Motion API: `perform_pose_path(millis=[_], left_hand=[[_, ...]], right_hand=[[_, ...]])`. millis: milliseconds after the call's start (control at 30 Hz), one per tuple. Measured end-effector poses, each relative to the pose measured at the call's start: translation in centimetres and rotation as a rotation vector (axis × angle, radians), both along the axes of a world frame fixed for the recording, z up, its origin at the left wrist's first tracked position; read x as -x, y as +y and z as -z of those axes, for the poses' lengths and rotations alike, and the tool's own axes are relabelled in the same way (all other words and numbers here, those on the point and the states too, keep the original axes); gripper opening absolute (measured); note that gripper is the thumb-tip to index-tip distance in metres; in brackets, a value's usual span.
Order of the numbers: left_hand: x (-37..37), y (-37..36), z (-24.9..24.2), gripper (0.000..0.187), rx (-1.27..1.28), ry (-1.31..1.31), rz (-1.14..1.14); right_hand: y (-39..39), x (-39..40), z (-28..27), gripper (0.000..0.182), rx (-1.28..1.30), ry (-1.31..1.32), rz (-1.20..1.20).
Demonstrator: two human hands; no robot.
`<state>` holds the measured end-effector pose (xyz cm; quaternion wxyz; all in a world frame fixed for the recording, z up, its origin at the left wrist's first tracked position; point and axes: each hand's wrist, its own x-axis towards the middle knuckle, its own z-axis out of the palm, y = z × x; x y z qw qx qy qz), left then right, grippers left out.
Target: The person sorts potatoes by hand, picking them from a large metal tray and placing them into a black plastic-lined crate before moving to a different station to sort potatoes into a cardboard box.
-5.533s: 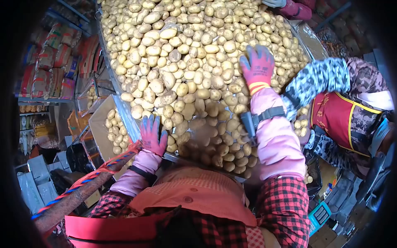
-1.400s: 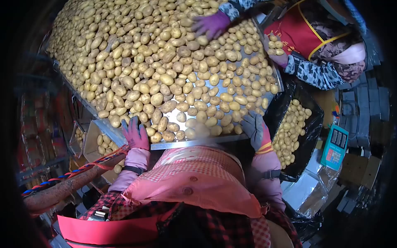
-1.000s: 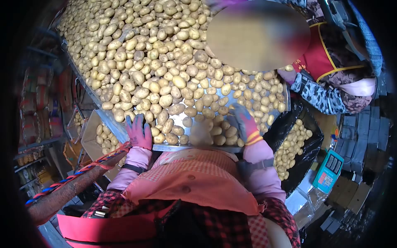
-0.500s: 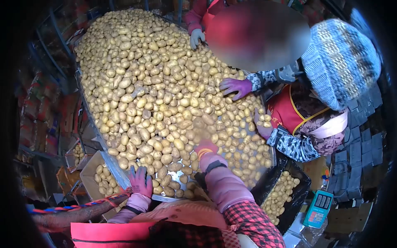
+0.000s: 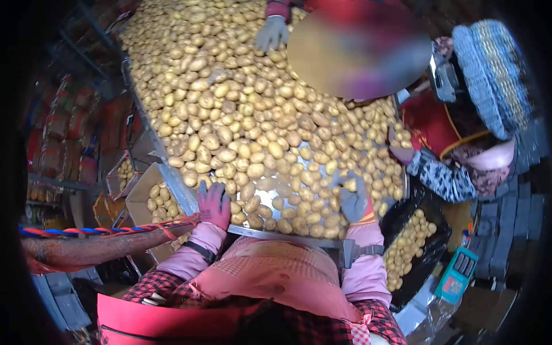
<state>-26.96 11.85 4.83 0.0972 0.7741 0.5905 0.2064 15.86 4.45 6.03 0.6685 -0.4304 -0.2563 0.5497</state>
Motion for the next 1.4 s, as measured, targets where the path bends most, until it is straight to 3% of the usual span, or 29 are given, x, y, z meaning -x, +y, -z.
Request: perform_pose_path(millis=[100,233,300,400,433,467,500,533,600,667,700,733,800,833,900,933,1000,1033,1100,1200,1233,1267,1333,1367,1400], left_hand=[[-0.1,-0.1,0.6,0.047,0.017,0.006,-0.026],[0.1,-0.1,0.2,0.05,0.026,0.03,-0.008],[0.1,0.1,0.1,0.051,0.038,0.035,0.001],[0.0,0.2,-0.2,0.051,0.056,0.036,-0.003],[-0.2,0.2,-0.4,0.051,0.061,0.035,-0.003],[-0.2,0.3,-0.5,0.051,0.066,0.036,-0.006],[-0.2,0.3,-0.7,0.051,0.074,0.036,-0.012],[-0.3,0.3,-0.8,0.052,0.071,0.043,-0.01],[-0.3,0.3,-0.6,0.052,0.089,0.045,-0.017],[-0.1,0.5,-0.2,0.054,0.06,0.061,-0.012],[-0.1,0.7,-0.1,0.054,0.072,0.07,-0.014],[-0.1,0.8,0.1,0.055,0.084,0.081,-0.015],[0.6,0.9,2.0,0.059,0.066,0.149,-0.004],[1.3,0.8,3.9,0.059,0.001,0.224,0.007],[2.2,0.6,6.4,0.061,-0.122,0.371,0.039],[2.5,0.4,7.0,0.063,-0.161,0.449,0.047],[1.2,0.8,3.6,0.053,-0.053,0.263,0.002],[0.3,0.9,1.4,0.049,0.001,0.161,-0.012],[-0.5,1.1,0.0,0.046,-0.018,0.065,-0.016],[0.0,1.1,0.4,0.043,-0.049,0.115,-0.019],[0.0,1.1,0.6,0.042,-0.069,0.105,-0.021],[-0.1,0.8,0.9,0.04,-0.084,0.09,-0.023],[0.2,0.5,1.6,0.054,-0.056,0.108,-0.01],[0.5,0.5,1.9,0.061,-0.044,0.12,-0.001],[0.9,0.4,2.1,0.06,-0.041,0.116,0.0]], right_hand=[[-3.9,-4.5,-1.7,0.042,0.031,0.236,0.294],[-13.0,-8.5,-2.9,0.058,-0.412,0.602,0.395],[-16.4,-10.4,1.1,0.057,-0.381,0.6,0.559],[-10.7,-7.8,1.5,0.053,-0.279,0.555,0.397],[-7.2,-6.0,0.6,0.047,-0.123,0.462,0.491],[-4.2,-4.5,0.1,0.046,-0.114,0.496,0.275],[-1.1,-2.7,-0.6,0.047,-0.056,0.371,0.111],[2.5,0.2,-2.7,0.05,0.121,0.142,0.153],[8.7,3.0,-3.1,0.057,0.227,-0.144,-0.07],[15.6,6.0,-0.7,0.059,0.069,-0.439,-0.214],[19.1,7.3,-0.4,0.055,-0.028,-0.997,-0.335],[22.2,10.0,-2.7,0.051,-0.316,-1.324,-0.285],[28.4,13.9,-3.9,0.043,-0.521,-1.778,-0.289],[30.7,15.6,-4.8,0.042,-0.485,-1.97,-0.422],[34.1,18.6,-3.6,0.042,-0.258,-2.231,-0.624],[35.0,19.8,-3.1,0.039,-0.234,-2.255,-0.614],[36.0,21.2,-3.0,0.034,-0.178,-2.315,-0.603],[36.5,21.0,-3.4,0.025,-0.126,-2.219,-0.622],[36.5,19.0,-3.2,0.033,-0.289,-2.14,-0.6],[33.0,13.9,-4.3,0.038,-0.421,-1.513,-0.557],[31.9,12.3,-1.8,0.05,-0.283,-0.901,-0.549],[29.7,11.6,-3.9,0.055,0.012,-0.467,-0.553],[26.9,10.4,-4.0,0.062,-0.078,-0.086,-0.344],[25.3,10.8,-5.9,0.059,0.025,0.12,-0.254],[24.9,9.4,-3.8,0.055,-0.035,0.262,-0.25]])
